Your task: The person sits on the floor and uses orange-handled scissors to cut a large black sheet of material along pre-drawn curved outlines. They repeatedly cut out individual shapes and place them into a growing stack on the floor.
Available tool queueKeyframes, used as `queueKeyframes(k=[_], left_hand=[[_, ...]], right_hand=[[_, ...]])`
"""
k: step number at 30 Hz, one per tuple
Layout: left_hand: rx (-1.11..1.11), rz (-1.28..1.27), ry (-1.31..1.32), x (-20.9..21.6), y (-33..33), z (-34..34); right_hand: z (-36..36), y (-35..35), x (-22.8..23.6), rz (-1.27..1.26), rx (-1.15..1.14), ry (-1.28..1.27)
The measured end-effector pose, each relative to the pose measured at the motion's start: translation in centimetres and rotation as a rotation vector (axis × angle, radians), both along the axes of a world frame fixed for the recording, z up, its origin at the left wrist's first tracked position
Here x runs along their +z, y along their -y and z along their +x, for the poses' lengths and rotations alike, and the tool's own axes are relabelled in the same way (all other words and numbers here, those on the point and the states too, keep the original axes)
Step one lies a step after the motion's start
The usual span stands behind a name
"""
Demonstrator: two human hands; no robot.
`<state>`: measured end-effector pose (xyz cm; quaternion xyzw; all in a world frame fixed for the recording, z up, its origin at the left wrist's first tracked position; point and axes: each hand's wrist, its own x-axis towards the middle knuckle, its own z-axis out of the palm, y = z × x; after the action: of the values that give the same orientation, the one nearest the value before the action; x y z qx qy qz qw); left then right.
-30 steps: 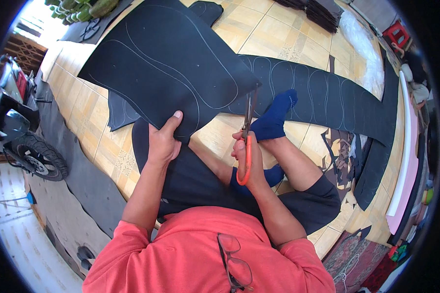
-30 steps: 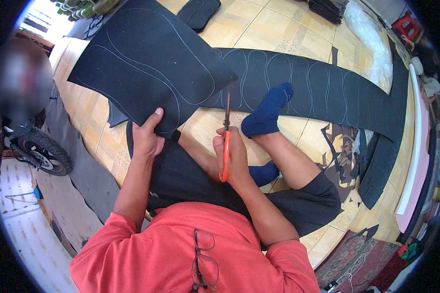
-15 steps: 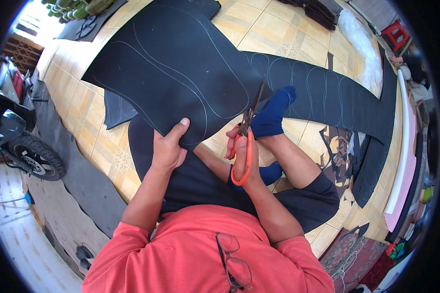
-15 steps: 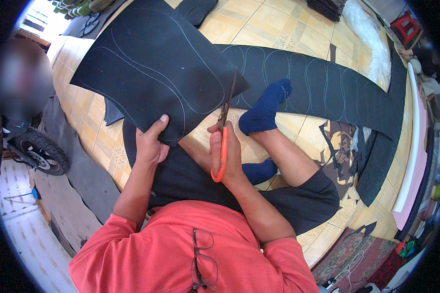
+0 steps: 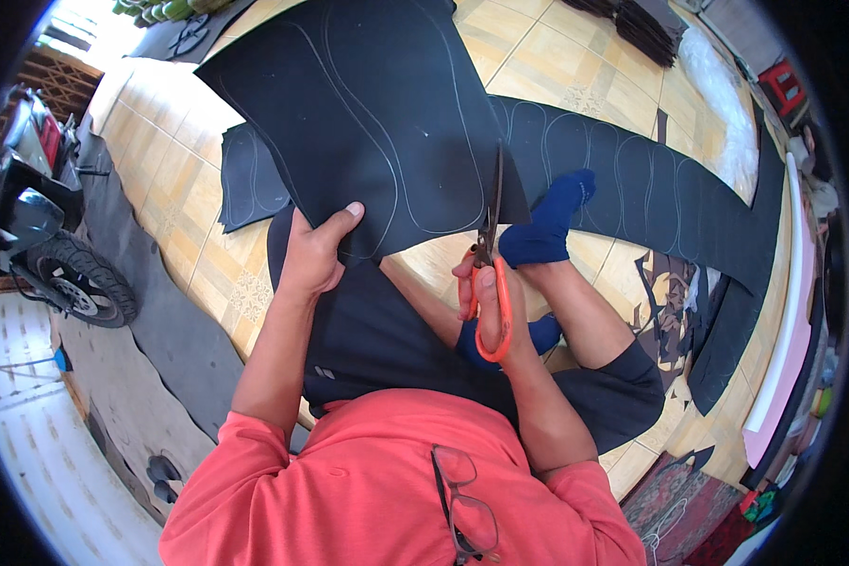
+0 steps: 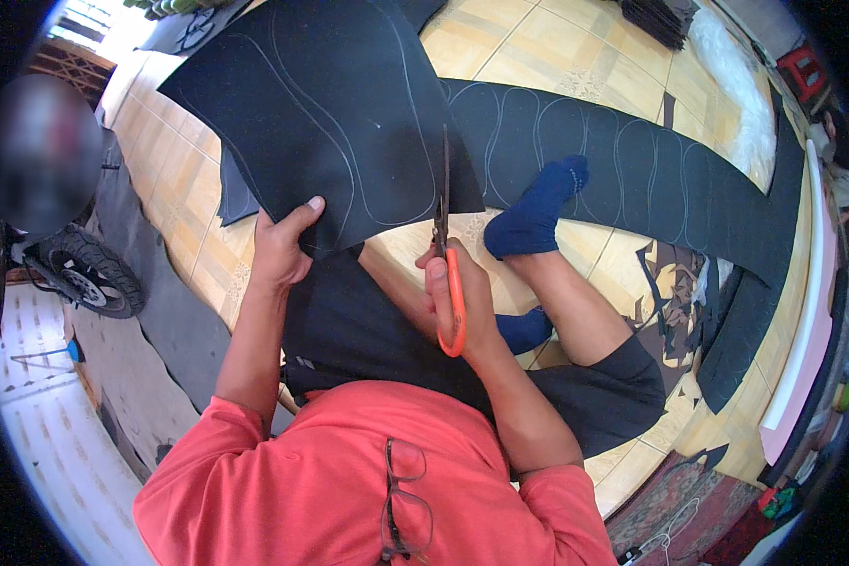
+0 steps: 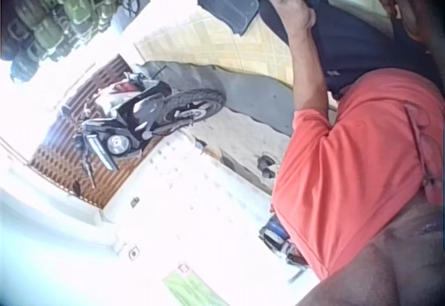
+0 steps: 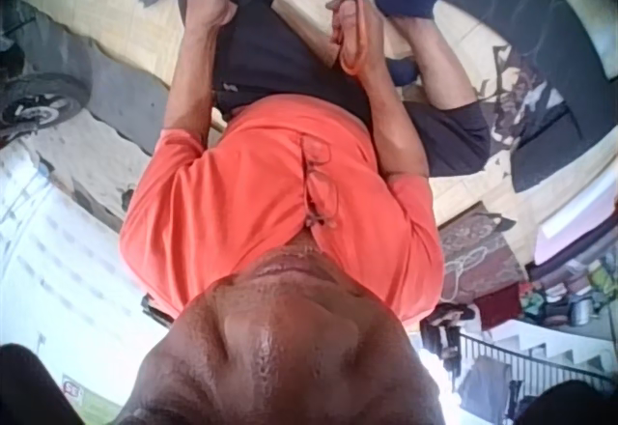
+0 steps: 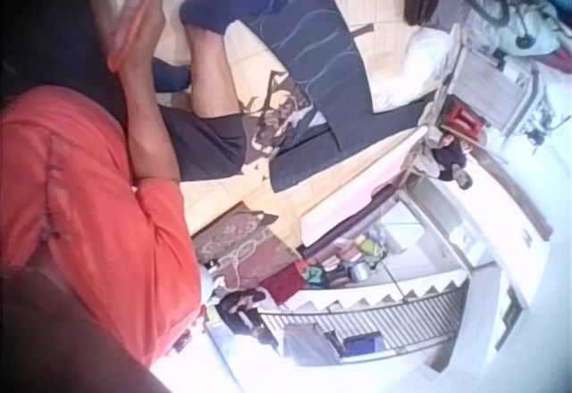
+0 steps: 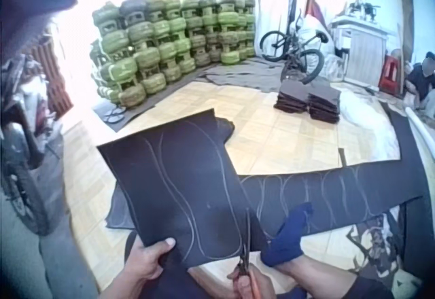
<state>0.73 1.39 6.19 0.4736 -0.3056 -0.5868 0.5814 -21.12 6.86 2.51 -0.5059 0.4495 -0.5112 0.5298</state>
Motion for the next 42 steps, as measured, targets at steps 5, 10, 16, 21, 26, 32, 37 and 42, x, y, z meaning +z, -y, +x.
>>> queueKeyframes(k=[5,10,16,21,26,32,37,42], left_hand=[[0.004,0.033,0.072,0.2,0.7,1.2],[-0.063,0.054,0.138,0.1,0.4,1.1],[-0.087,0.079,0.133,-0.9,-0.3,1.3],[-0.130,0.199,0.086,-0.4,-0.3,0.7],[-0.131,0.109,0.138,-2.0,-1.5,0.0],[-0.161,0.236,0.059,-2.0,-2.1,-0.7],[-0.163,0.219,0.092,-3.6,-3.1,-0.3],[-0.176,0.317,0.028,-3.0,-4.5,-0.7]], right_hand=[[-1.7,-0.7,1.2,0.207,0.154,-0.038],[-1.1,-0.1,0.5,0.126,0.091,-0.100],[-1.4,-0.3,0.8,0.130,0.084,-0.161],[-1.1,-0.2,-0.3,0.084,0.054,-0.213],[0.0,0.3,-1.7,0.027,-0.076,-0.149],[-0.5,0.0,-1.5,-0.007,-0.029,-0.214],[-0.1,0.4,-2.6,0.080,-0.134,-0.153],[-0.5,-0.3,-2.5,-0.085,-0.082,-0.298]])
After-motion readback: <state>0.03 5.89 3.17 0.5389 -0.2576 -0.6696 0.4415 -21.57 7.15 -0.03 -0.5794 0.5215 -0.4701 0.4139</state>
